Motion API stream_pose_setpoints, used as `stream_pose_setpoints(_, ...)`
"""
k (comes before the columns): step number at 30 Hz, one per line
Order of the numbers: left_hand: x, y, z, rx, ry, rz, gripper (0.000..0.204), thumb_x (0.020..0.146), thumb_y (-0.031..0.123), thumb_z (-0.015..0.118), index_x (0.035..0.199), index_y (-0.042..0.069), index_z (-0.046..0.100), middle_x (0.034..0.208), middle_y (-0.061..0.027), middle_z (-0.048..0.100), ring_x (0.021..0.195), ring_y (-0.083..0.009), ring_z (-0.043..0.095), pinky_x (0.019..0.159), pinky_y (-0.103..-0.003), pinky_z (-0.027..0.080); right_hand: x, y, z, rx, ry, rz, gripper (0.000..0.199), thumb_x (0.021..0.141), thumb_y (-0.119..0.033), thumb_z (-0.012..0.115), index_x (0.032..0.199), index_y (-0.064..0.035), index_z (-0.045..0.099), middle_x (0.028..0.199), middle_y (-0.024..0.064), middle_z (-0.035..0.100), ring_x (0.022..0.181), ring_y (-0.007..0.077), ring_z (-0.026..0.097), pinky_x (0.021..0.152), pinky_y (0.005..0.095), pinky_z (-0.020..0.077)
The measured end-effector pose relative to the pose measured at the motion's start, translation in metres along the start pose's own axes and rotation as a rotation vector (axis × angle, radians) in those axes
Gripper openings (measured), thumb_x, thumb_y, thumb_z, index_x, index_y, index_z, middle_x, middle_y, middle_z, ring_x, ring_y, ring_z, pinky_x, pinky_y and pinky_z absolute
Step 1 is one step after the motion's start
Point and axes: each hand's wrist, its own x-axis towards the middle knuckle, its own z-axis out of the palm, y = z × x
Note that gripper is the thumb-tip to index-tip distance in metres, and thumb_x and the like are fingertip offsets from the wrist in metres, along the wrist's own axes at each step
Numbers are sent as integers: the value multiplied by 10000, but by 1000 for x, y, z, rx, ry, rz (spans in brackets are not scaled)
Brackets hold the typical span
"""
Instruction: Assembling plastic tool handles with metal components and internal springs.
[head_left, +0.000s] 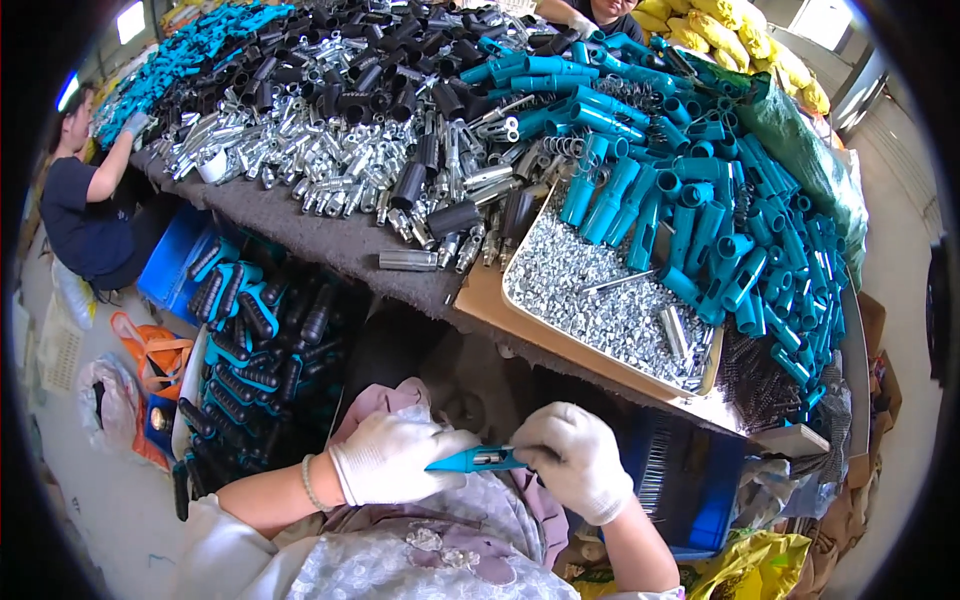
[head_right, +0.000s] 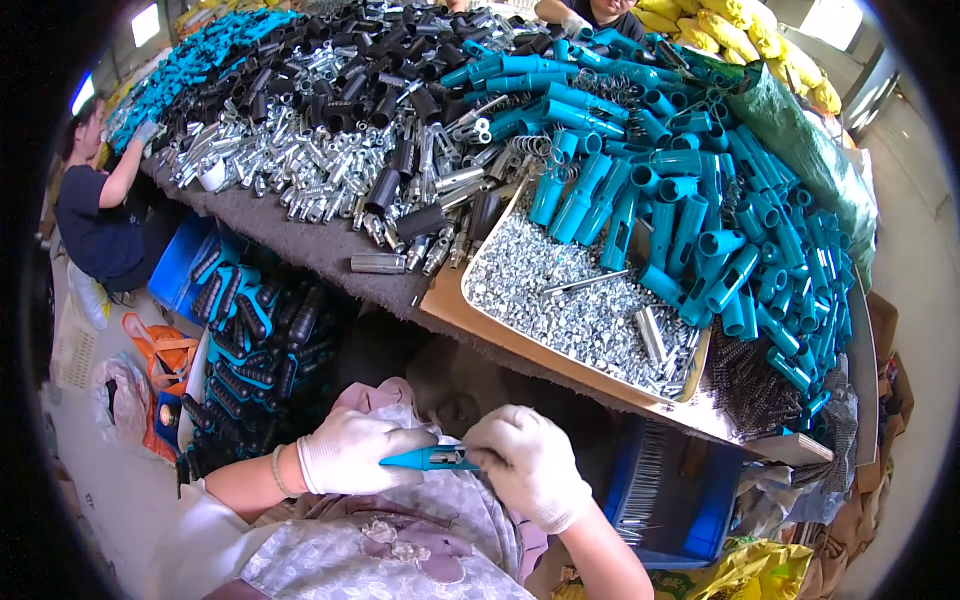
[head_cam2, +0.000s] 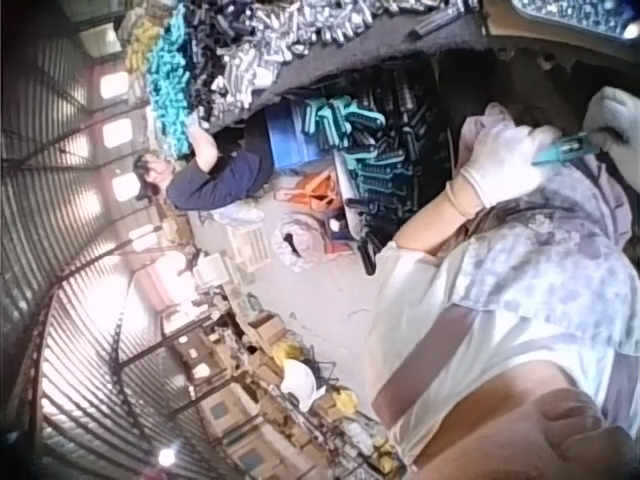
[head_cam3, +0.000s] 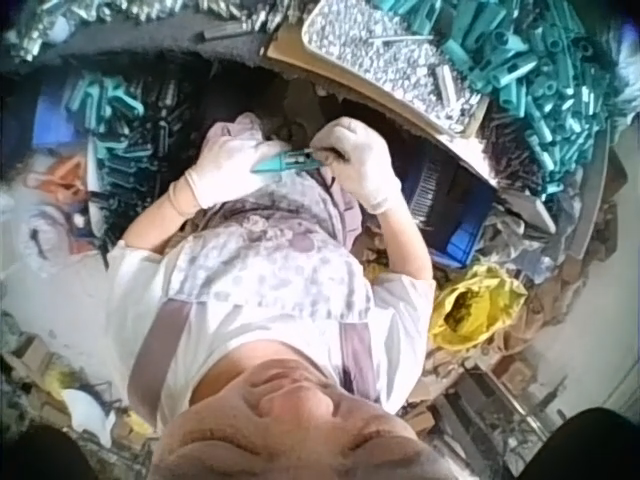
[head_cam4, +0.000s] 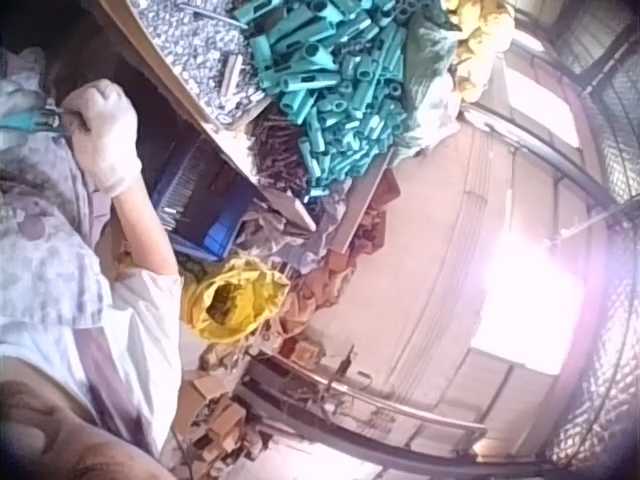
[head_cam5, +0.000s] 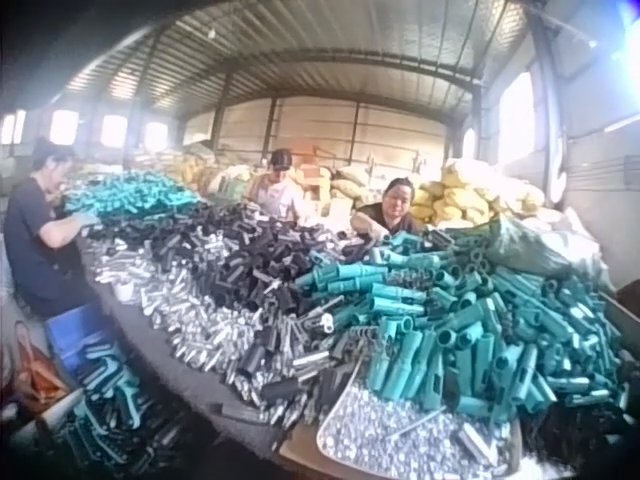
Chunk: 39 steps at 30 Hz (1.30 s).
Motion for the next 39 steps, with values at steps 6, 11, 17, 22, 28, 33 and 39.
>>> stream_pose_setpoints(6,4,-9,5,-1,76,95,322,825,353,707,1071,157,639,768,-80,664,697,-303,686,588,-434,555,-8,7,14,-33,-18,-114,192,657,-53,777,822,-101,689,869,59,653,812,272,644,727,387,525)
stream_pose_setpoints(11,1,-1,-2,30,-62,-29,318,831,361,694,1065,154,635,767,-77,659,677,-298,678,567,-423,548,-12,10,22,-61,-15,-145,183,664,-82,784,816,-104,683,869,52,641,814,270,640,730,389,518)
stream_pose_setpoints(17,4,3,4,41,-24,1,324,831,363,695,1067,150,637,765,-80,653,685,-289,679,565,-419,544,-18,11,24,-28,11,-132,198,660,-78,788,819,-107,674,868,51,634,825,271,638,740,389,513)
stream_pose_setpoints(22,13,-2,8,12,-53,-12,322,830,360,695,1066,148,638,759,-93,652,708,-292,680,573,-423,542,-18,18,25,-53,3,-142,202,663,-80,788,828,-109,676,872,52,628,826,273,630,748,390,507)
stream_pose_setpoints(28,12,-5,7,-1,-3,26,337,836,348,683,1078,118,636,769,-136,667,699,-333,675,592,-461,534,-5,13,27,-252,-18,-308,123,718,-125,695,823,-97,638,842,67,595,807,276,589,746,399,477)
stream_pose_setpoints(33,14,2,23,-66,-107,-45,190,746,228,680,834,60,677,750,-166,669,737,-387,666,637,-498,513,-6,-41,29,-548,-303,10,302,676,-287,773,910,-118,683,919,136,697,893,373,664,795,426,534)
stream_pose_setpoints(39,2,9,49,-200,-3,25,287,781,412,682,908,155,689,711,-119,669,672,-354,667,598,-479,525,-7,4,4,-145,-407,38,284,725,-195,801,931,-39,682,917,168,681,826,323,677,716,413,535)
